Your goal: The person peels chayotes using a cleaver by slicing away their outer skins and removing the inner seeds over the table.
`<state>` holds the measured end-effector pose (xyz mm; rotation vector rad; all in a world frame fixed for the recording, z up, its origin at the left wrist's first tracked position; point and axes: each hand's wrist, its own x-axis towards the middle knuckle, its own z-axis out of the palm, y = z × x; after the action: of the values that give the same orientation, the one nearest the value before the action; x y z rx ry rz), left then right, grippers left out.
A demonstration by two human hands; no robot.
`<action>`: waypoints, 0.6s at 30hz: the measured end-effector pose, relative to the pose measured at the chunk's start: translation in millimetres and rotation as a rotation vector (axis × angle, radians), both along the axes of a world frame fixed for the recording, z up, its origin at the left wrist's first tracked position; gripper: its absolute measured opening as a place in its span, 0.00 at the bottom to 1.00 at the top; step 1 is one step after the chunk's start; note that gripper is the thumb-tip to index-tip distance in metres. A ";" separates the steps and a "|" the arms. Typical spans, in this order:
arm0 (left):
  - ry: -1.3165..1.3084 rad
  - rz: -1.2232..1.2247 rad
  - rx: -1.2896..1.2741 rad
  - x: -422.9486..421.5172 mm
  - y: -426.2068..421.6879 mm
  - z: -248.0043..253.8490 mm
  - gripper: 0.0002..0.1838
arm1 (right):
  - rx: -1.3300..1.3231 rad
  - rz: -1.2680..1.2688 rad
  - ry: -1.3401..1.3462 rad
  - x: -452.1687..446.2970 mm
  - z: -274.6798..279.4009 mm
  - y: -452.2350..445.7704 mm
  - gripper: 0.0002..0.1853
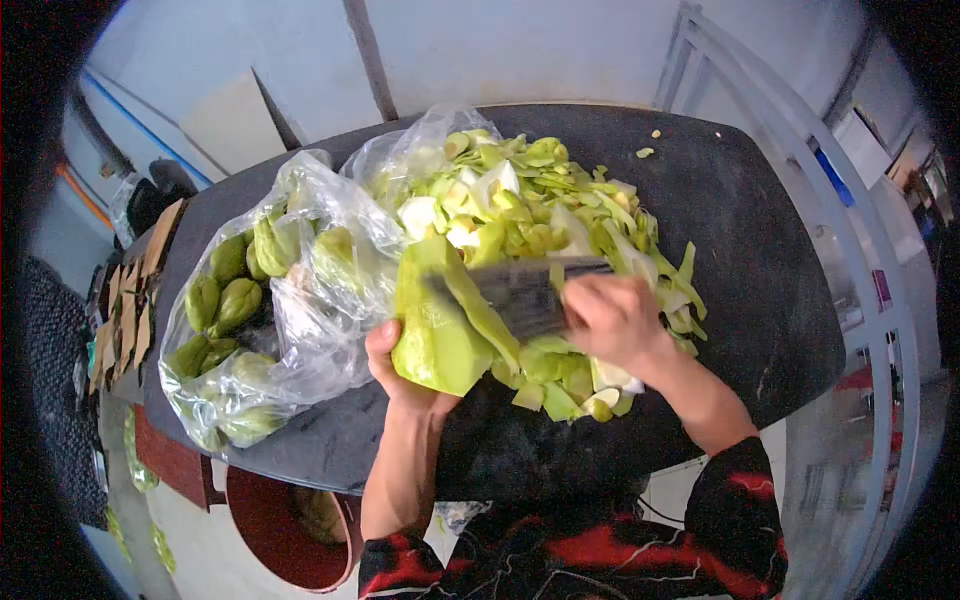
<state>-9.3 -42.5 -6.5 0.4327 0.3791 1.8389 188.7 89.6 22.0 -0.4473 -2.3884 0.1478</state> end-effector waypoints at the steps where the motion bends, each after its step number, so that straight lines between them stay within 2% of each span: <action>1: -0.002 -0.052 0.013 -0.1 -0.5 -1.2 0.41 | -0.078 -0.051 -0.034 -2.8 -7.4 8.8 0.09; 5: 0.069 -0.117 0.014 8.3 1.7 4.0 0.42 | -0.048 -0.098 0.002 -1.4 -10.2 16.3 0.10; 7: 0.012 -0.142 0.058 7.1 1.3 0.0 0.42 | -0.037 -0.104 -0.010 -1.6 -11.1 12.7 0.10; 9: -0.017 0.004 -0.069 5.4 6.6 -2.1 0.41 | -0.118 -0.155 -0.026 -3.4 -9.2 14.7 0.10; 10: -0.100 0.021 -0.031 3.0 8.1 -1.6 0.38 | -0.152 -0.132 -0.003 -2.8 -9.2 16.2 0.10; 13: -0.092 0.115 -0.109 -2.5 8.5 8.9 0.34 | -0.152 -0.103 -0.008 -0.7 -8.9 16.0 0.10; 15: -0.142 0.113 -0.099 -9.2 8.1 1.3 0.32 | -0.071 -0.060 0.013 -1.0 -8.6 10.9 0.10; 17: -0.350 0.039 0.055 -14.0 11.1 -3.3 0.31 | 0.007 -0.022 0.034 -1.4 -5.9 3.5 0.10; 18: -0.191 0.209 -0.190 -8.0 14.2 3.0 0.35 | 0.095 0.033 0.056 -2.8 -2.6 -1.5 0.10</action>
<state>-17.3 -28.3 -3.5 0.0871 0.4768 2.0049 185.9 88.1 19.4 -0.3550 -2.3374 0.0609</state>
